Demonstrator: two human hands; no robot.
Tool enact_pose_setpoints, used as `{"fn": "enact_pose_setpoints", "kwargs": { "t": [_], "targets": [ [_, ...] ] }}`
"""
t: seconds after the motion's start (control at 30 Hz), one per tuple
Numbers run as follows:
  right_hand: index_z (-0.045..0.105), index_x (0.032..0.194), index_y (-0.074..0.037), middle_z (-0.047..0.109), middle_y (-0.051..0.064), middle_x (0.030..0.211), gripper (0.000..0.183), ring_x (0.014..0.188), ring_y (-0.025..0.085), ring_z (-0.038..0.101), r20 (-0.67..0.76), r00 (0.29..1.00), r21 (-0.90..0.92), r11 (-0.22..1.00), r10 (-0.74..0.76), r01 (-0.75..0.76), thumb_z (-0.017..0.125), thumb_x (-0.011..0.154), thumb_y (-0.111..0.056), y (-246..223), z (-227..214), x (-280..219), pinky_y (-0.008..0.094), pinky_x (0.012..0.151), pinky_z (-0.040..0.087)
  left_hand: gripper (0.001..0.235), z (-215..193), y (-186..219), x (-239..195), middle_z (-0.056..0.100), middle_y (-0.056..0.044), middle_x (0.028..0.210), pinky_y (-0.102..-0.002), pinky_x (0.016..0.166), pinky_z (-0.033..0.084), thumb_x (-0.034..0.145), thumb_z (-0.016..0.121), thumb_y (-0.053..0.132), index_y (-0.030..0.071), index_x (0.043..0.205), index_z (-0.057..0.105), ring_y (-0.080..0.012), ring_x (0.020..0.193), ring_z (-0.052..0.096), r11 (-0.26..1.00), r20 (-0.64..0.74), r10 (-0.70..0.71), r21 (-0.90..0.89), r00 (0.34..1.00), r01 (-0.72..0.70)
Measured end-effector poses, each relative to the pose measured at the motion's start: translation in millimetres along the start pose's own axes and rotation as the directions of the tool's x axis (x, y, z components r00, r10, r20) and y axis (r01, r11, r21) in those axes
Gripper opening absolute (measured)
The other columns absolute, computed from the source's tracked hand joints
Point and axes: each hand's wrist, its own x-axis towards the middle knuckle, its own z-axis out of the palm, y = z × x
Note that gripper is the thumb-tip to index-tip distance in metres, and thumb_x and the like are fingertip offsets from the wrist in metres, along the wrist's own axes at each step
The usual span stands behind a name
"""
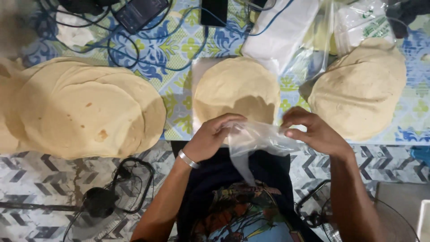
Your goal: Placing stacks of tortillas into plastic bags and arranging them on a table.
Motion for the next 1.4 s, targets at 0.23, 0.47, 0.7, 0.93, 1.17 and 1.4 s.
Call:
{"fn": "enact_pose_setpoints", "kwargs": {
  "t": [0.23,0.47,0.7,0.93,1.17,1.4],
  "targets": [
    [0.063,0.123,-0.003,0.070,0.005,0.108,0.040,0.101,0.013,0.063,0.262,0.923,0.338,0.922,-0.283,0.187,0.074,0.089,-0.023,50,34,19,0.029,0.088,0.051,0.068,11,-23,1,0.054,-0.014,0.094,-0.035,0.081,0.048,0.102,0.062,0.007,0.010,0.163,0.032,-0.0204,0.083,0.052,0.917,-0.076,-0.249,-0.338,0.966,0.210],
    [0.061,0.102,-0.006,0.046,-0.002,0.076,0.013,0.069,0.010,0.042,0.057,0.998,0.495,0.869,-0.018,-0.013,0.064,0.098,-0.018,30,26,45,0.028,0.061,0.036,0.080,-3,-57,10,0.065,-0.006,0.102,-0.032,0.084,0.058,0.092,0.072,0.010,0.018,0.160,0.031,-0.0136,0.092,0.068,0.982,-0.236,-0.139,-0.159,0.962,0.103],
    [0.054,0.099,-0.005,0.051,0.001,0.081,0.020,0.074,0.015,0.049,-0.014,0.992,0.623,0.775,-0.126,0.107,0.060,0.106,-0.023,75,36,75,0.032,0.071,0.044,0.073,-44,-82,12,0.076,-0.009,0.107,-0.034,0.079,0.055,0.091,0.077,0.009,0.015,0.154,0.041,-0.0208,0.083,0.063,0.965,-0.320,-0.221,0.063,0.921,0.254],
    [0.052,0.141,-0.008,0.064,0.008,0.133,0.057,0.123,0.023,0.059,-0.103,0.978,0.534,0.820,-0.180,0.207,0.056,0.101,-0.048,26,40,77,0.039,0.105,0.047,0.072,-50,-61,17,0.066,-0.009,0.117,-0.027,0.085,0.055,0.093,0.069,0.008,0.012,0.156,0.035,-0.0133,0.101,0.066,0.910,0.004,-0.189,-0.376,0.982,0.177],
    [0.032,0.159,-0.008,0.039,0.013,0.157,0.086,0.142,0.030,0.036,0.190,0.806,0.417,0.790,-0.560,0.450,0.075,0.089,-0.034,9,32,59,0.047,0.110,0.035,0.073,-44,-12,5,0.059,-0.007,0.115,-0.028,0.087,0.053,0.102,0.067,0.010,0.014,0.166,0.031,-0.0117,0.095,0.058,0.838,0.451,0.052,-0.504,0.891,0.207],
    [0.047,0.145,-0.003,0.063,-0.003,0.106,0.053,0.096,0.011,0.062,0.173,0.984,0.643,0.761,-0.035,-0.086,0.067,0.097,-0.012,40,53,42,0.034,0.085,0.055,0.069,-55,-96,15,0.065,-0.004,0.122,-0.030,0.082,0.058,0.093,0.065,0.009,0.014,0.154,0.033,-0.0136,0.102,0.069,0.876,0.056,-0.162,-0.451,0.985,0.169]
  ]
}}
